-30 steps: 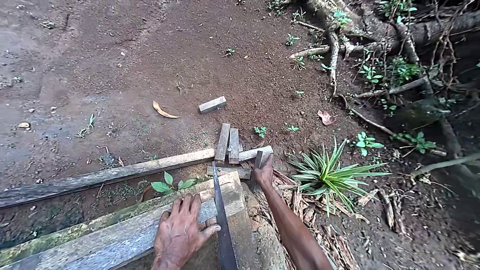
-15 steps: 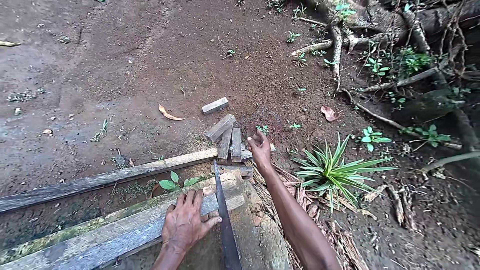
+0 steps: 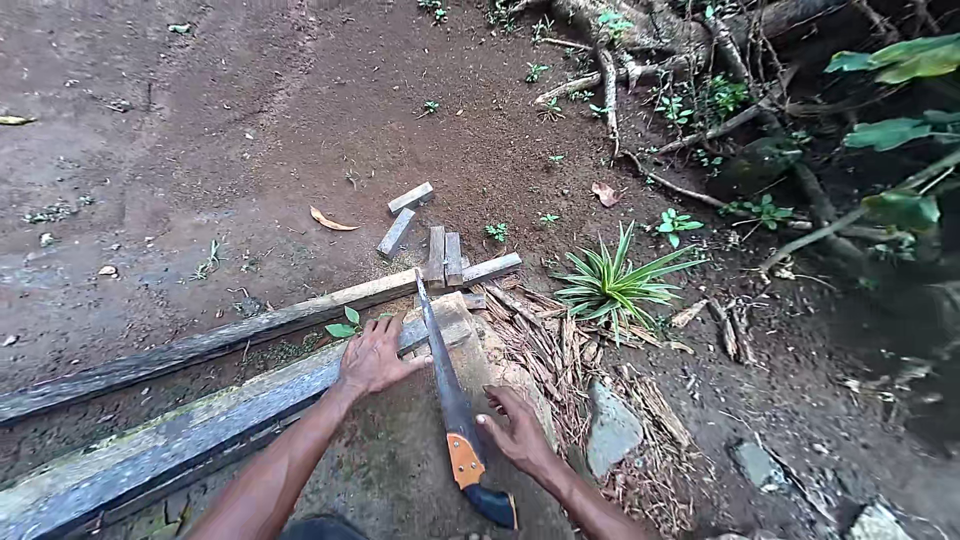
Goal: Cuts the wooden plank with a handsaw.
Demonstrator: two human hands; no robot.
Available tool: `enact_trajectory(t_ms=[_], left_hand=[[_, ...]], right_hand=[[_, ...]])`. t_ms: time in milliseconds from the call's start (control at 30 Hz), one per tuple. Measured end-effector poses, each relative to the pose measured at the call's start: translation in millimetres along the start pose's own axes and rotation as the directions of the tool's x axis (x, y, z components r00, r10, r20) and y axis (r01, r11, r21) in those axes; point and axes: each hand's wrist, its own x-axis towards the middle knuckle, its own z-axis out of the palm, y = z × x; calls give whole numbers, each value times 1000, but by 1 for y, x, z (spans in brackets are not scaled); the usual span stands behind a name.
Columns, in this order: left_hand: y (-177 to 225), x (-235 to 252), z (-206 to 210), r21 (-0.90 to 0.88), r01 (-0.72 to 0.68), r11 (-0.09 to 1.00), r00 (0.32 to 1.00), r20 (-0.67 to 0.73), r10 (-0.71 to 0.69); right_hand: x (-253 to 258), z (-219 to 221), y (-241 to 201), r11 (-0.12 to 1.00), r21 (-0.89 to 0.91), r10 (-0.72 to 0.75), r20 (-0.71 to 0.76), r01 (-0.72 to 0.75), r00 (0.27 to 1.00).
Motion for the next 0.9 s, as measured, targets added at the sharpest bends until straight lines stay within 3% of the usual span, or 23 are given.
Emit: enact_trajectory(t_ms=[100, 167, 267, 433, 533, 633, 700, 833, 900], left_hand=[[-23, 1, -21, -172, -144, 974, 983, 88, 161], [-47, -8, -34, -64, -226, 972, 965, 119, 233], [-105, -46, -56, 180, -237, 955, 961, 184, 204], [-235, -139, -63, 351, 54, 935, 973, 191, -129], [-289, -193, -37, 269, 213, 939, 972, 36, -231], [-310, -222, -4, 180, 227, 957, 959, -212, -187], [-311, -223, 9, 203, 266, 942, 938, -281, -205], [-305, -212, 4, 228, 318, 921, 941, -196, -276], [-299, -210, -1, 216, 325, 921, 945, -120, -305]], right_hand=[[-19, 14, -29, 982, -188, 84, 274, -32, 958], [-27, 33, -47, 913, -396, 273, 423, -95, 864], [-34, 51, -55, 836, -539, 347, 368, -106, 863], [-42, 57, -56, 800, -597, 302, 313, -61, 900], [-42, 57, -58, 784, -619, 305, 316, -48, 899], [-42, 60, -59, 767, -639, 322, 319, -48, 892], [-41, 62, -60, 754, -655, 329, 304, -55, 894], [-42, 64, -63, 755, -632, 388, 215, -176, 896], [-49, 66, -61, 802, -532, 398, 138, -271, 907]])
